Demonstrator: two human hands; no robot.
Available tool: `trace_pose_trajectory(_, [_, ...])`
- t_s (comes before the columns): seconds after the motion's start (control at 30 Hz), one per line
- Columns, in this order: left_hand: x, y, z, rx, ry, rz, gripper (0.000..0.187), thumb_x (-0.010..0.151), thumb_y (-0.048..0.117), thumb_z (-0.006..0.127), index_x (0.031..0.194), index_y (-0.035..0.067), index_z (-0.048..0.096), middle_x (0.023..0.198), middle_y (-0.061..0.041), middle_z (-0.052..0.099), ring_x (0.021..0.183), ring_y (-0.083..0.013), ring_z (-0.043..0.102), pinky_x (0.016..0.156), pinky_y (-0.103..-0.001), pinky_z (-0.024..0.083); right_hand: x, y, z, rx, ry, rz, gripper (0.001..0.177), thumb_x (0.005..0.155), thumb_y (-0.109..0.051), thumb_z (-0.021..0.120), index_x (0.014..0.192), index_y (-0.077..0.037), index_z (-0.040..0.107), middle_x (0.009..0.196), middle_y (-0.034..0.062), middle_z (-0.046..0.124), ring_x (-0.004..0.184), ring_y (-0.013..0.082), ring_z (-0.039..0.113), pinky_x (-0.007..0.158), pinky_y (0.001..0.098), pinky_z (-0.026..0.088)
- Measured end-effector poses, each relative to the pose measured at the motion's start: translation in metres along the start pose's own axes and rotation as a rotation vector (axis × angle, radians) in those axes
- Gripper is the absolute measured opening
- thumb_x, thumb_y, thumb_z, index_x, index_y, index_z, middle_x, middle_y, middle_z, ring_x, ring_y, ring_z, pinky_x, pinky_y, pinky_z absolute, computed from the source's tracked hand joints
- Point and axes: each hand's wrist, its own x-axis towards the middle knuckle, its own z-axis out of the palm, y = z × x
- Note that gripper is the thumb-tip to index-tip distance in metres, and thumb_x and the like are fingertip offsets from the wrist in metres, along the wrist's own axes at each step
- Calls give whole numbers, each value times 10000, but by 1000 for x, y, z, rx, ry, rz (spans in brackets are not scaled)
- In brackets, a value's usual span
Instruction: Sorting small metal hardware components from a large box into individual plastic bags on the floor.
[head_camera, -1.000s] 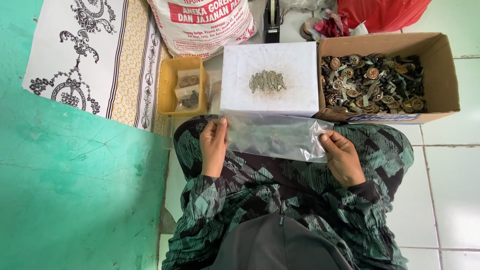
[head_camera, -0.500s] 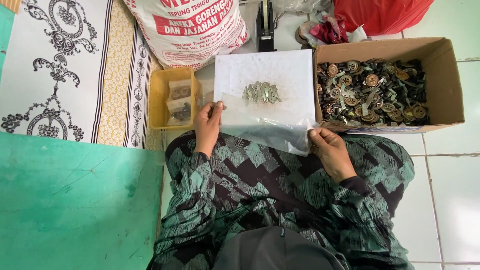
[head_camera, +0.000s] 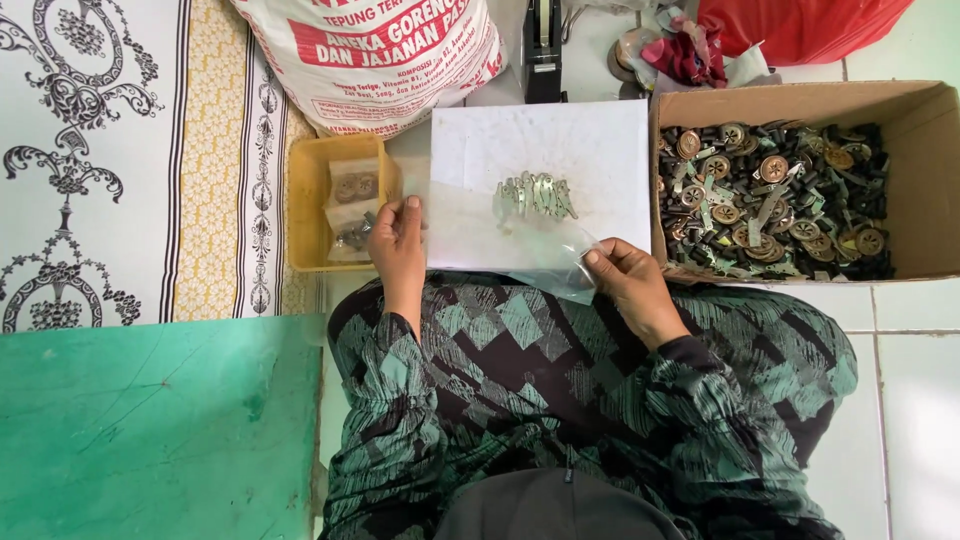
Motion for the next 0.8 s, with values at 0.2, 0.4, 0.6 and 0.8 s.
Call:
trace_pose_trajectory(0.2, [3,-6,1,33,53,-1,204,1084,254,629,1020,80,714,725,-45,625,653,-121,546,674,-299,493,19,56,-29,34,-21,16,173,1000,-135,731,942,18,675,761,84,640,676,156,646,609,274,589])
trace_pose_trajectory(0.4, [10,-14,5,29,78,25,206,1068,249,659,1016,60,725,737,-41,609,703,-93,552,716,-297,500,18,60,-29,-5,-30,22,218,964,-152,769,946,44,674,749,122,656,638,187,668,600,319,619])
trace_pose_trajectory(0.6, [8,-16,6,41,114,53,190,1056,239,675,1023,60,728,754,-55,630,695,-106,573,724,-314,515,17,56,-25,-10,-48,5,207,980,-151,752,956,30,656,754,111,657,652,187,681,614,330,631])
trace_pose_trajectory(0.8, [9,-31,5,83,142,82,170,1047,277,681,1038,116,734,796,-25,659,710,-113,610,739,-303,534,11,54,-25,-14,-41,3,184,972,-131,757,943,30,672,749,126,673,644,207,701,606,319,635])
